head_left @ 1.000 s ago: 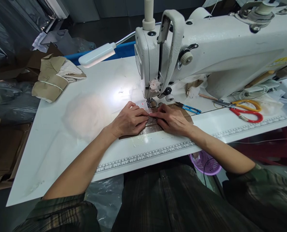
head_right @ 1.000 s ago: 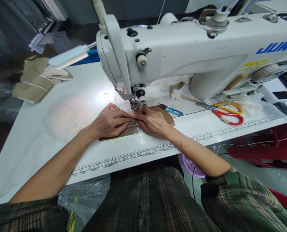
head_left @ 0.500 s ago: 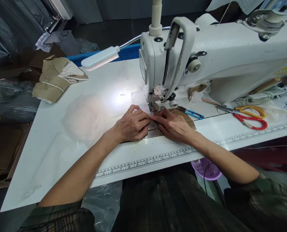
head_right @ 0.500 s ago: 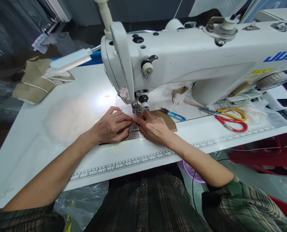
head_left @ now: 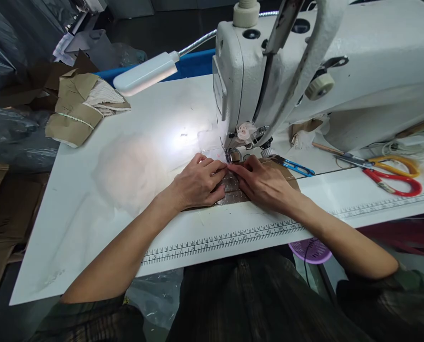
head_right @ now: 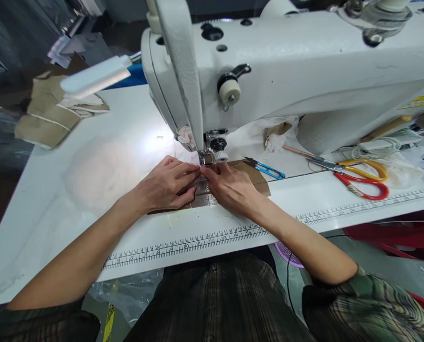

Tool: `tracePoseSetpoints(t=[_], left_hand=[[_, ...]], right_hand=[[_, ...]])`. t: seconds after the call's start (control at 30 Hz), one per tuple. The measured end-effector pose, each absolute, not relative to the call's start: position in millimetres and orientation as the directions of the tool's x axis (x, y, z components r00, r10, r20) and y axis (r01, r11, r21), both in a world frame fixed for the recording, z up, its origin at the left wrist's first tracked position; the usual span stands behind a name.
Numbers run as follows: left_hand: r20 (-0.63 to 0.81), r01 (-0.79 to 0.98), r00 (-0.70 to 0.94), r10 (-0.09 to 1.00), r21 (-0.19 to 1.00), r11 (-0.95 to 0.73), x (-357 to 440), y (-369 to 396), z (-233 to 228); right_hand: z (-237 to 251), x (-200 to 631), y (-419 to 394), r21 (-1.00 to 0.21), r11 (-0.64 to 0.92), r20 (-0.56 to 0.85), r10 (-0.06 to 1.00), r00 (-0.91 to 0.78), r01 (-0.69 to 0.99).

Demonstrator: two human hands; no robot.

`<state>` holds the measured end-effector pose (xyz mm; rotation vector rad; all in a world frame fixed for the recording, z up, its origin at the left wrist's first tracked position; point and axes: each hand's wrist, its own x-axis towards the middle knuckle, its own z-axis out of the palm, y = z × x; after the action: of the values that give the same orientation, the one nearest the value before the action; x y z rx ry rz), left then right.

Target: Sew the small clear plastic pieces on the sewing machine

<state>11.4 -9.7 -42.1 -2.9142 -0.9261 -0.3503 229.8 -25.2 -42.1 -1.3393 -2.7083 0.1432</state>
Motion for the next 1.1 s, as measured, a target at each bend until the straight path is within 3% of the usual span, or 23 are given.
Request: tracePoseSetpoints(t=[0.33,0.5,0.67,0.8,0.97,1.1], left_hand=[[0.198,0.621,0.776,0.599,-0.070,-0.781,14.4,-7.4,-43.2],[0.176,0.645,0.759,0.626,-0.077,-0.760,14.8,-5.1,-43.4],[0.143,0.676,0.736,0.662,-0.101,-0.730,16.9,-5.7,-43.0],[0.130,0.702,0.712,0.690,-0.100,-0.706,18.5,-6.4,-43.3],[0.138,0.716,0.697,0.703,-0.085,-0.693,17.9,-4.4,-46.7],[0.149,0.718,0.695,0.704,-0.087,-0.691,17.0,-2.9,-48.1]], right_hand=[[-33.1,226.1,-24.2,-0.111,0.584,-0.015,0.808,-0.589,0.804],[-36.9,229.5,-19.7,-0.140,0.597,0.021,0.799,-0.601,0.790],[-35.8,247.1,-8.6,-0.362,0.602,0.101,0.785,-0.612,0.712],[-23.4,260.2,0.4,-0.531,0.531,0.021,0.788,-0.616,0.661],[-31.3,262.4,13.8,-0.751,0.247,-0.122,0.860,-0.496,0.613],[-42.4,262.2,17.7,-0.844,0.085,-0.155,0.907,-0.392,0.530]])
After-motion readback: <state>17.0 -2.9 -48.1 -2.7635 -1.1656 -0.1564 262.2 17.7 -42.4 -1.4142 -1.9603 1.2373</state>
